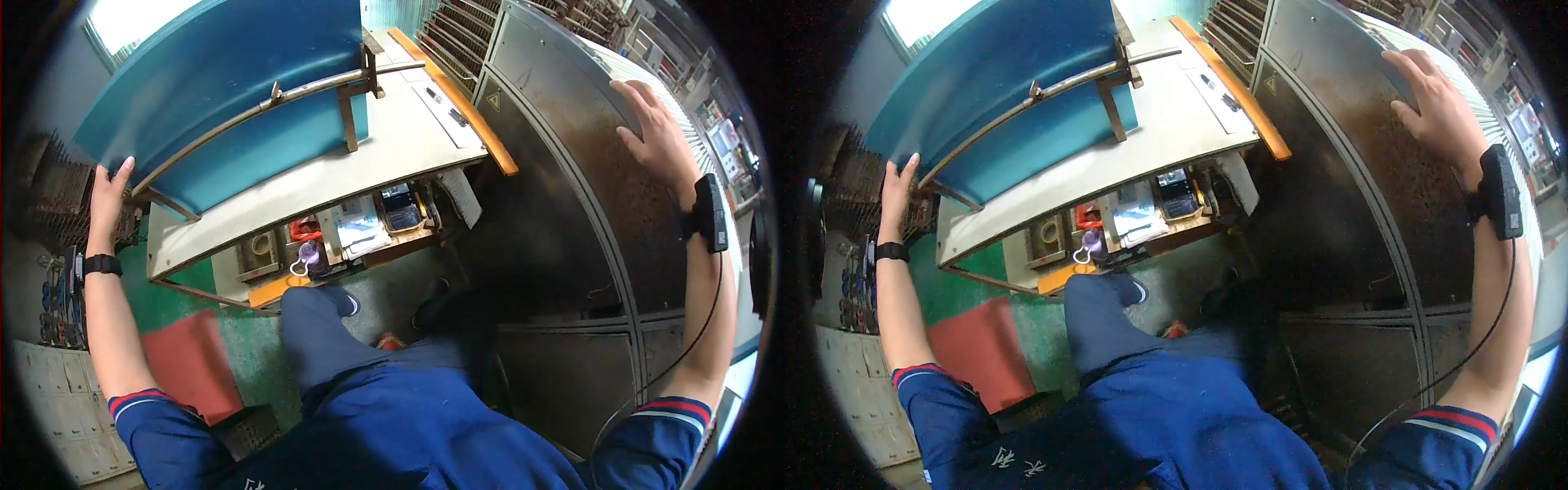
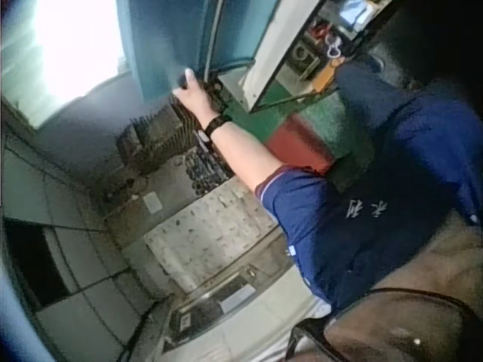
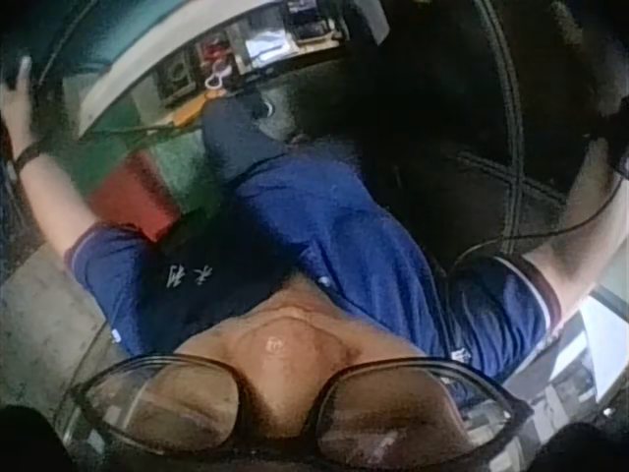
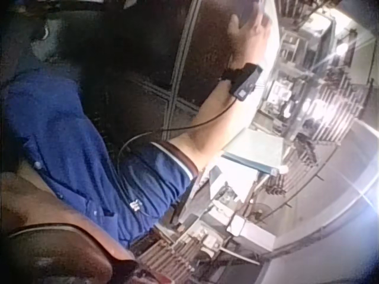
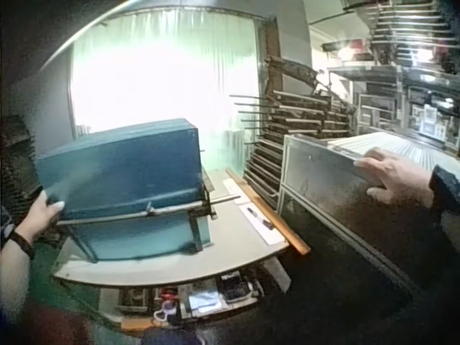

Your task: Placing industrial sheets into metal storage racks on a cart.

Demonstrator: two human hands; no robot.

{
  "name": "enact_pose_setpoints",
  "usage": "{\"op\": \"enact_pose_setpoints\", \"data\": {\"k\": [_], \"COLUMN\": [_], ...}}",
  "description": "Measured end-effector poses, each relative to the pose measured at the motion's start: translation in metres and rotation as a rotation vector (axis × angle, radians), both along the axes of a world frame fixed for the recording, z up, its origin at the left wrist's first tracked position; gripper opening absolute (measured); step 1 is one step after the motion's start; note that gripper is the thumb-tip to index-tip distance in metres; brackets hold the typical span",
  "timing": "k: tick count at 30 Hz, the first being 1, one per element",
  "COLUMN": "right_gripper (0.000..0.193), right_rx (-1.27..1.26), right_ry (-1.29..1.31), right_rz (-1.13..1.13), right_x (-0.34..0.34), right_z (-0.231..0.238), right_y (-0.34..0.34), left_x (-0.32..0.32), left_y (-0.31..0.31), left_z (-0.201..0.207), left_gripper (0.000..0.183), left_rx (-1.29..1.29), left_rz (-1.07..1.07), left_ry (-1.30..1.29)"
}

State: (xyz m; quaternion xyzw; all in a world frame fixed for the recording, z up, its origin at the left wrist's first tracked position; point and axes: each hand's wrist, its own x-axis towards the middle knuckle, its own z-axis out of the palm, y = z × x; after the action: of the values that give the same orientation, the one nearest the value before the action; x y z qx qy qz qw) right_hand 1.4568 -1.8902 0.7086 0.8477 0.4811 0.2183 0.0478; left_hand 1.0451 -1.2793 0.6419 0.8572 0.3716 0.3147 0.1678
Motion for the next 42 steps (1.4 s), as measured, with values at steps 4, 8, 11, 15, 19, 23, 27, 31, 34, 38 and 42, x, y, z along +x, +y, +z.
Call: {"op": "enact_pose_setpoints", "data": {"k": [4, 8, 11, 15, 19, 23, 27, 31, 34, 38, 42], "right_gripper": [0.058, 0.058, 0.061, 0.058, 0.055, 0.052, 0.052, 0.051, 0.051, 0.053, 0.058], "right_rx": [-0.002, 0.005, 0.022, 0.084, 0.102, 0.027, -0.008, -0.029, -0.007, -0.014, -0.005], "right_ry": [-0.007, -0.027, 0.020, 0.054, 0.043, -0.073, -0.109, -0.146, -0.083, -0.036, 0.012], "right_rz": [0.009, 0.008, -0.027, -0.043, -0.102, -0.130, -0.144, -0.151, -0.168, -0.089, -0.062], "right_x": [0.008, 0.009, 0.005, 0.016, 0.024, 0.041, 0.044, 0.037, 0.035, 0.049, 0.045], "right_z": [0.000, 0.001, 0.002, 0.000, 0.000, 0.002, 0.000, 0.001, 0.001, -0.001, 0.005], "right_y": [-0.003, -0.001, 0.004, 0.007, 0.010, 0.016, 0.022, 0.023, 0.022, 0.013, 0.011], "left_x": [0.003, 0.006, 0.003, -0.009, 0.003, 0.001, 0.001, 0.001, -0.003, 0.001, -0.007], "left_y": [-0.008, -0.031, -0.037, -0.008, -0.020, -0.018, -0.012, -0.017, -0.008, -0.004, 0.001], "left_z": [0.000, 0.007, 0.009, -0.008, 0.003, 0.002, 0.003, 0.000, -0.001, -0.009, -0.002], "left_gripper": [0.053, 0.053, 0.052, 0.052, 0.054, 0.052, 0.053, 0.053, 0.054, 0.057, 0.056], "left_rx": [-0.004, -0.003, -0.037, 0.029, 0.061, 0.040, 0.110, -0.032, -0.004, 0.007, 0.033], "left_rz": [-0.036, -0.046, -0.046, -0.112, -0.027, -0.039, -0.001, -0.018, -0.035, -0.056, -0.081], "left_ry": [-0.052, -0.063, -0.027, -0.111, 0.011, 0.006, 0.087, 0.015, 0.025, -0.011, 0.004]}}
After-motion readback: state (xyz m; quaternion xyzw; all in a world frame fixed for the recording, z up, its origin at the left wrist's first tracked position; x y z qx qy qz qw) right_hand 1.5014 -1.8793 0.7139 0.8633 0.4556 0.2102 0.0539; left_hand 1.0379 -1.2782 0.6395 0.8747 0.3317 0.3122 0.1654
